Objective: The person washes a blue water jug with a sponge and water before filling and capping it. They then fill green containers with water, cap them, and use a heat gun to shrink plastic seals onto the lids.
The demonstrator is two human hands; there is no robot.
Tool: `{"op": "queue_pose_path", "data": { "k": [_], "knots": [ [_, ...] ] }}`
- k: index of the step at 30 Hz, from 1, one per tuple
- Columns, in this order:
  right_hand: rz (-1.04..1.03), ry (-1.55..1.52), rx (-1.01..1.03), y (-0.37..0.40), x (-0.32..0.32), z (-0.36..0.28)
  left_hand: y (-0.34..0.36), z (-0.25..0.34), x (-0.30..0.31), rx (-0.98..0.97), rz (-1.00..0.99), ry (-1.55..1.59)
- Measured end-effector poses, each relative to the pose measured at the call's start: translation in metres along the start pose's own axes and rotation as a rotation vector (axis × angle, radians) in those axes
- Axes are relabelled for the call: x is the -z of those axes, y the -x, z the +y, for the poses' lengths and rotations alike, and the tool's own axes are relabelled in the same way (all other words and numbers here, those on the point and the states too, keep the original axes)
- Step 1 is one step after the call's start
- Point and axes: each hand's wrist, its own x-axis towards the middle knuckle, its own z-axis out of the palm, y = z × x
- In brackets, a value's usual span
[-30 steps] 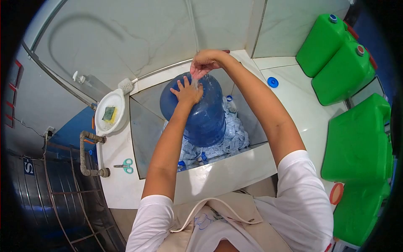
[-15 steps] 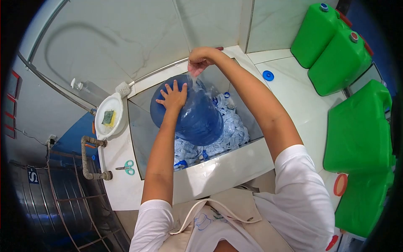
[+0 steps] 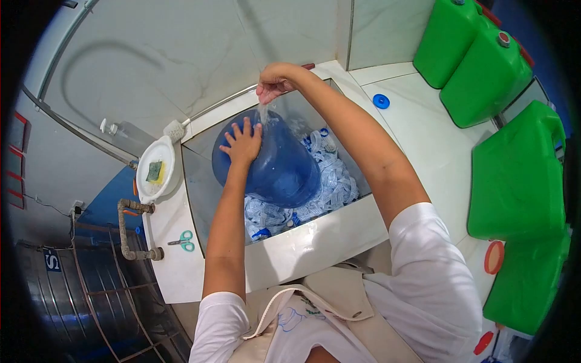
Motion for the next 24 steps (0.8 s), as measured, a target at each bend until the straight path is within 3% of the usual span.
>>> {"op": "queue_pose_path", "data": {
  "k": [2, 3, 5, 6, 7, 9, 10, 11, 13, 16, 17, 19, 21, 24],
  "knots": [
    [0.010, 0.010, 0.037, 0.005, -0.002, -0.003, 0.006, 0.000, -0.002, -0.321, -0.008, -0.164],
    [0.008, 0.014, 0.040, 0.004, -0.003, -0.003, 0.007, -0.002, -0.001, -0.318, -0.004, -0.163],
    [0.030, -0.048, 0.065, 0.001, -0.006, -0.001, 0.008, -0.007, 0.003, -0.761, -0.069, -0.004],
    [0.032, -0.051, 0.067, 0.002, -0.008, -0.001, 0.005, -0.003, 0.002, -0.581, -0.033, -0.035],
    [0.039, -0.027, 0.098, 0.002, -0.009, 0.000, 0.001, 0.003, -0.001, -0.582, -0.034, -0.034],
    [0.052, -0.001, 0.131, 0.002, -0.008, 0.000, -0.003, 0.020, -0.003, -0.141, 0.031, -0.034],
    [0.058, -0.025, 0.116, 0.002, -0.008, 0.001, -0.001, 0.029, -0.004, -0.089, 0.043, -0.012],
    [0.063, -0.050, 0.102, 0.001, -0.007, 0.002, 0.001, 0.030, -0.002, -0.092, 0.041, -0.013],
    [0.057, -0.044, 0.103, 0.000, -0.006, 0.005, -0.001, 0.026, -0.003, -0.415, -0.009, -0.112],
    [0.044, -0.024, 0.122, -0.003, -0.004, 0.006, -0.010, 0.022, 0.002, -0.510, -0.071, -0.032],
    [0.037, -0.006, 0.130, -0.005, -0.003, 0.007, -0.013, 0.028, -0.001, -0.510, -0.072, -0.035],
    [0.036, 0.000, 0.115, -0.002, -0.003, 0.005, -0.016, 0.045, -0.005, -0.152, -0.030, 0.031],
    [0.032, 0.010, 0.096, -0.001, -0.001, 0.004, -0.013, 0.049, -0.003, -0.181, 0.045, -0.021],
    [0.020, -0.024, 0.079, -0.003, -0.002, 0.003, -0.016, 0.047, 0.007, -0.221, -0.036, -0.024]
  ]
}}
